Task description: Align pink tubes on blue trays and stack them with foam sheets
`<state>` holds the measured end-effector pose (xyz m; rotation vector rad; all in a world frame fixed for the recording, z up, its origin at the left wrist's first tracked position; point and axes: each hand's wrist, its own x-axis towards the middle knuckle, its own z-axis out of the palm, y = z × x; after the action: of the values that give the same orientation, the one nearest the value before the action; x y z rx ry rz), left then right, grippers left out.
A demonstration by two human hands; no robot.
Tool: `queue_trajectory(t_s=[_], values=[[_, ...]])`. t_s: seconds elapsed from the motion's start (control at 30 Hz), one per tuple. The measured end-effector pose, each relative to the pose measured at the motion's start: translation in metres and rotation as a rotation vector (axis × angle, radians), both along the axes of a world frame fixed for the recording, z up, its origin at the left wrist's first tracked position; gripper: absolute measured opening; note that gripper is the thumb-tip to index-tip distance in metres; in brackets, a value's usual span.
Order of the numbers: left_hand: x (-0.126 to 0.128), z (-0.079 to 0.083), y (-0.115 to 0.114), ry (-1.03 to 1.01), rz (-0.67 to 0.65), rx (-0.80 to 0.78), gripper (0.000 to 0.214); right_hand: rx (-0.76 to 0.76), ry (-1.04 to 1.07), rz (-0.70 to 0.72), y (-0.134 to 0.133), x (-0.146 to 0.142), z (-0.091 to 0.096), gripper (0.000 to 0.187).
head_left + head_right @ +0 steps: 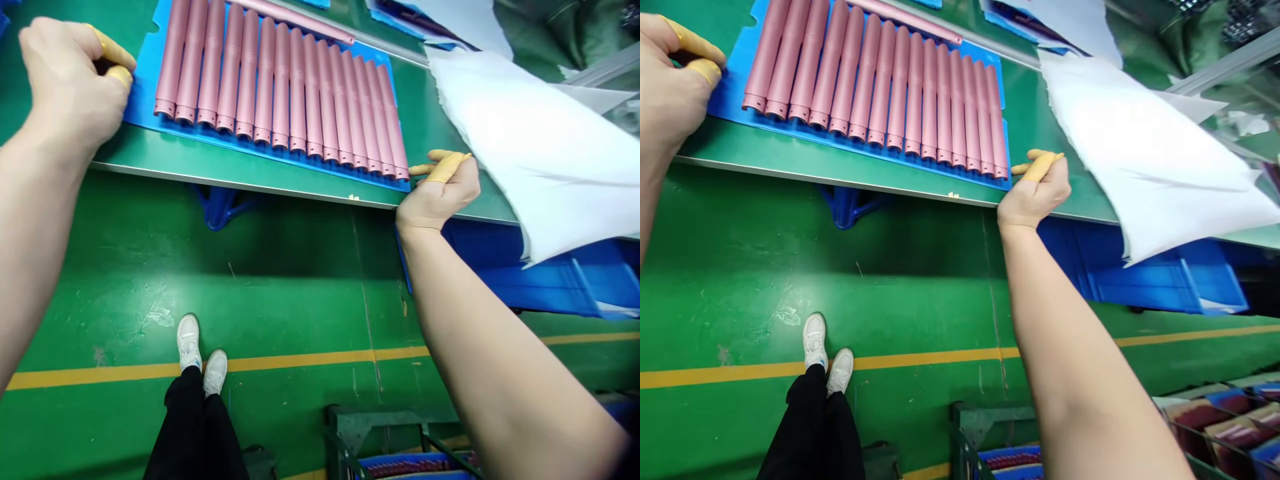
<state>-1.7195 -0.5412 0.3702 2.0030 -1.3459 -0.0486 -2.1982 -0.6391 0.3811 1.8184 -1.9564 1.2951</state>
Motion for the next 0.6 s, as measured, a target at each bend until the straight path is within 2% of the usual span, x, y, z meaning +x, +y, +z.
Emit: queue_trajectory(t_s=[0.17,0.3,0.37,0.47,0.53,0.6], values=[[-0.002,0.0,0.007,0.099,0.023,-0.02,0.064,-0.088,0.004,-0.036,0.008,0.001,-0.014,0.041],[-0.007,0.005,0.011,0.07,0.003,-0.041,0.06,-0.076,-0.024,-0.035,0.01,0.002,-0.01,0.039],[-0.009,0.008,0.01,0.036,-0.007,-0.036,0.06,-0.013,-0.037,-0.06,0.007,0.001,0.0,0.041],[-0.012,0.013,0.009,-0.008,0.016,0.024,0.062,0.174,-0.045,-0.077,-0.001,-0.001,0.018,0.045],[-0.015,0.016,0.007,-0.019,0.042,0.066,0.063,0.28,0.038,-0.089,-0.006,-0.003,0.026,0.04],[-0.016,0.016,0.005,-0.014,0.058,0.076,0.064,0.323,0.147,-0.129,-0.009,-0.007,0.026,0.032]])
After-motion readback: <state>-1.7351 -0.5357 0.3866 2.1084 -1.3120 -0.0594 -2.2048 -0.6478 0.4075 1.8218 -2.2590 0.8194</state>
